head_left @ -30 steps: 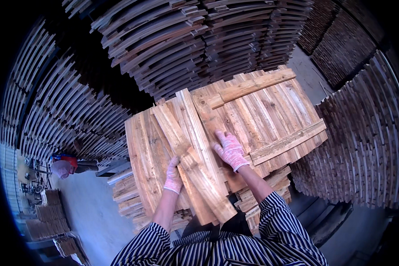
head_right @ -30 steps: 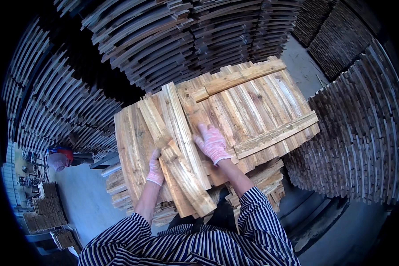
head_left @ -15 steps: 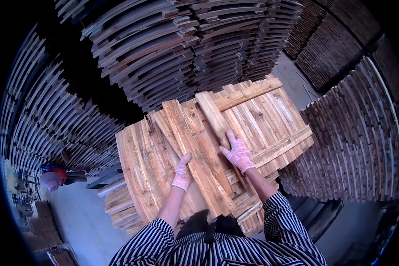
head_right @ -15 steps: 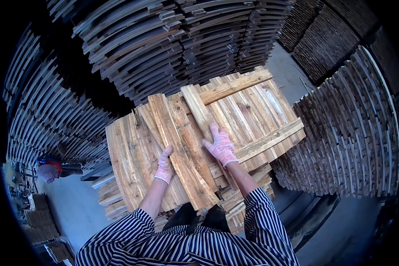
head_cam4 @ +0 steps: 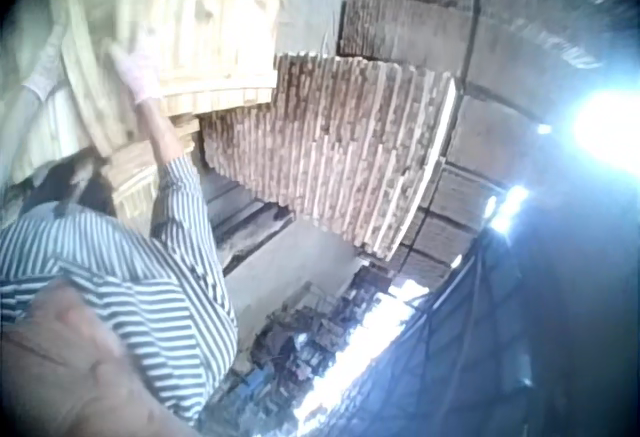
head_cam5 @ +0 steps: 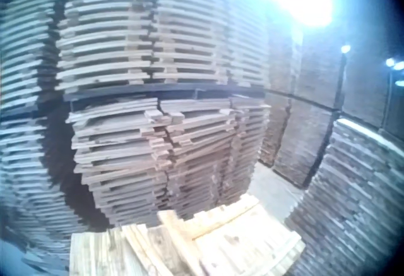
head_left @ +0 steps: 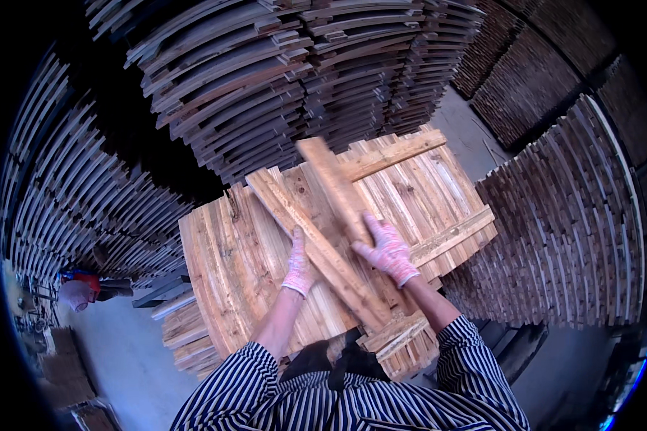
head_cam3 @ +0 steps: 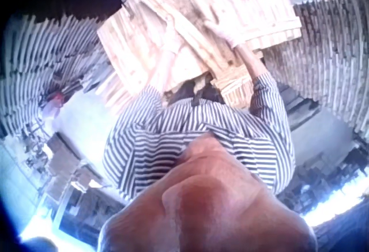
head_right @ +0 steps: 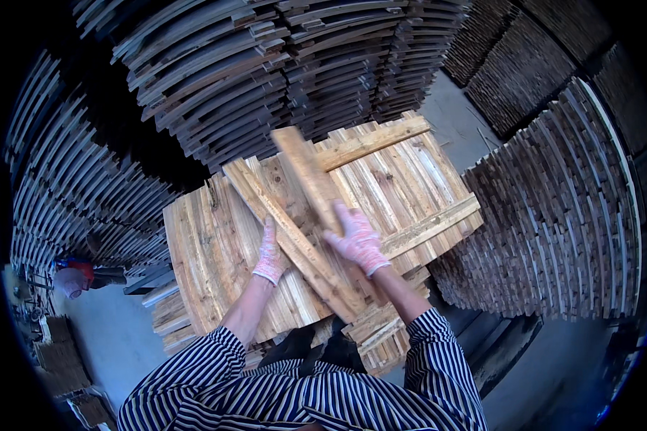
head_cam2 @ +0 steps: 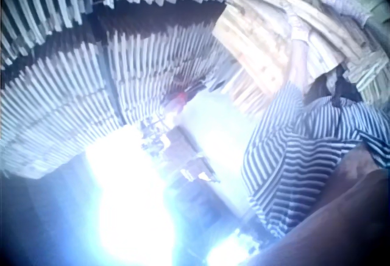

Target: The person repeatedly picks up bundles of wooden planks from a large pile and stacks them onto a growing vertical stack. The person wears pink gloves and handles the planks by hand, aligning them as they build the stack higher.

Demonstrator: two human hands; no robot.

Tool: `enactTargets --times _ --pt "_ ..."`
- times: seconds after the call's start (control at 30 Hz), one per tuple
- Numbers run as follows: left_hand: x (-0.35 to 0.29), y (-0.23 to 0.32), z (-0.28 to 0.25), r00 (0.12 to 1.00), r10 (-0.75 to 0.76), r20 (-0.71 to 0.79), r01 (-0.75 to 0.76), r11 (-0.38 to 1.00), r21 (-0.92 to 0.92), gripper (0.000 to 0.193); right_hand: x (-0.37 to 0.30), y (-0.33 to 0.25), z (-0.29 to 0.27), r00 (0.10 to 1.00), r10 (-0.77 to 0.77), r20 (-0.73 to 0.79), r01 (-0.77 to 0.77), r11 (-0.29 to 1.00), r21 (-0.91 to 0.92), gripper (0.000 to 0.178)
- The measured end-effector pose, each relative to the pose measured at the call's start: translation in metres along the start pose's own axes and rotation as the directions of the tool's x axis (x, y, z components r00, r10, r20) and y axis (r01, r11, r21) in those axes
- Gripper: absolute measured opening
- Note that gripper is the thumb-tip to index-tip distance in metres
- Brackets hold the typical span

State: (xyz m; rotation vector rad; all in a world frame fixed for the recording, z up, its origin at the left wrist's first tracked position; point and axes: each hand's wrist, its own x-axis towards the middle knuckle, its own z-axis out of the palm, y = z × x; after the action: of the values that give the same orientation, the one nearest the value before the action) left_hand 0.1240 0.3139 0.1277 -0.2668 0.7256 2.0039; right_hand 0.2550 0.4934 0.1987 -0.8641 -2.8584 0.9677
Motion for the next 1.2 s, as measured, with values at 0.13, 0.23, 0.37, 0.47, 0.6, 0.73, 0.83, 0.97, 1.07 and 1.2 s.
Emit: enactTargets --times 0.13,0.23,0.37,0.47,0.6,0.73,0.83,0.97,1.07,1.2 --pt "0.011 0.005 -0.016 0.997 -0.030 -0.074 0.035 0.998 0.060 0.085 0.017 0.051 0.020 0.999 -0.025 -0.022 0.022 0.992 -0.122 0.080" --pt "0.015 0.001 -0.014 0.994 0.010 -0.111 0.008 0.987 0.159 0.089 0.015 0.056 0.033 0.998 -0.066 -0.003 0.065 0.984 -0.167 0.072" --pt "0.001 -0.010 0.038 0.990 -0.097 -0.105 0.107 0.989 0.098 0.113 0.001 -0.022 0.008 0.974 -0.147 0.172 0.151 0.989 -0.007 0.083" --pt "0.005 -0.009 0.055 0.993 -0.067 0.101 0.030 0.942 0.334 0.119 0.011 -0.014 -0.001 0.968 -0.045 0.247 -0.040 0.945 0.325 0.089" --pt "-0.012 0.056 -0.003 0.862 0.506 -0.016 -0.171 0.321 0.932 0.101 0.022 0.068 -0.040 0.992 -0.056 -0.112 0.069 0.991 0.118 0.080" --pt "-0.107 0.141 -0.125 0.631 0.735 -0.248 0.088 0.251 0.964 0.097 0.034 0.138 -0.038 0.963 0.181 -0.199 -0.157 0.979 0.131 0.070" --pt "-0.161 0.172 -0.206 0.663 0.579 -0.474 0.162 0.508 0.846 0.091 0.044 0.115 0.024 0.994 0.085 -0.070 -0.084 0.996 0.024 0.058" --pt "-0.169 0.180 -0.235 0.773 0.352 -0.527 0.154 0.703 0.695 0.083 0.040 0.115 0.035 0.999 -0.005 -0.051 0.008 0.998 0.055 0.051" --pt "-0.166 0.174 -0.239 0.774 0.348 -0.529 0.123 0.737 0.665 0.081 0.045 0.113 0.024 1.000 -0.016 -0.017 0.017 0.997 0.071 0.049" --pt "-0.166 0.168 -0.236 0.791 0.270 -0.550 0.169 0.767 0.619 0.082 0.055 0.108 0.017 1.000 -0.010 0.016 0.009 0.999 0.050 0.049"
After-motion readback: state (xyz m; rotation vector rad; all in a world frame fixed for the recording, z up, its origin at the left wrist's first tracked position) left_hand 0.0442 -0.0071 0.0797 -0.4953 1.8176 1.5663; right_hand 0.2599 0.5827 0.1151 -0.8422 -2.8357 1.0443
